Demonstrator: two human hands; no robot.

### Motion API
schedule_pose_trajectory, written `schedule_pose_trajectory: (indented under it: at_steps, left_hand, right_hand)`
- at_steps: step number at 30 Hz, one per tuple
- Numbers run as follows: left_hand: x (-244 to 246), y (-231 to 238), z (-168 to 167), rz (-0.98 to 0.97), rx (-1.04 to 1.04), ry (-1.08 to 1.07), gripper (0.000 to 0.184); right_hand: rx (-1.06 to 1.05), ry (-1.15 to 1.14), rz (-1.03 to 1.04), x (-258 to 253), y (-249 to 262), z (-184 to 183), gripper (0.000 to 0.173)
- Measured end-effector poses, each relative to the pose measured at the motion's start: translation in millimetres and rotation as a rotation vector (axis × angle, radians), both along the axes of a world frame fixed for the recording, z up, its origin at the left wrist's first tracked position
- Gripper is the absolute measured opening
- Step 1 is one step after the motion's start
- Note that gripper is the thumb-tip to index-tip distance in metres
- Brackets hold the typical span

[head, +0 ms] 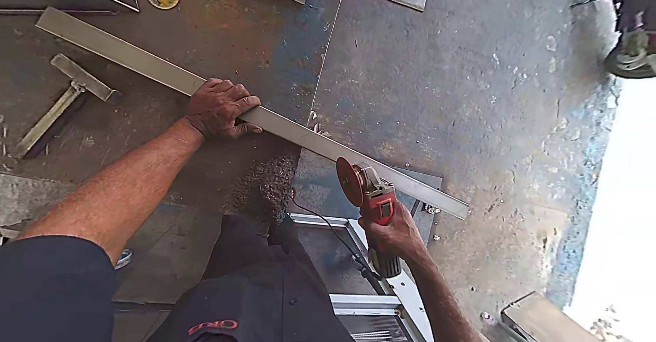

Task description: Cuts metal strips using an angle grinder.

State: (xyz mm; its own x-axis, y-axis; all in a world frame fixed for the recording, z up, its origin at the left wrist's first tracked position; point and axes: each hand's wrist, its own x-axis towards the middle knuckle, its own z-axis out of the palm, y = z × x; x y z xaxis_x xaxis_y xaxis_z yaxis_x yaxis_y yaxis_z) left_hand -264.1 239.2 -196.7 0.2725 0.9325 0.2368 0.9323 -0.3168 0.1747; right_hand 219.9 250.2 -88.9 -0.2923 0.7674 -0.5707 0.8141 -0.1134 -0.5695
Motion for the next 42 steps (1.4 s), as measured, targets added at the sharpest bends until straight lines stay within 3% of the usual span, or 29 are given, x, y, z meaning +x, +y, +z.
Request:
schedule_pose_trajectory:
  at_steps: [42]
  left_hand:
    - [-0.3,1.5,-0.8,0.011,-0.023,-0.012,0.083]
  right_hand:
    - [0.029,-0.124,0.088,-17.4,21.6,-5.8,0.076]
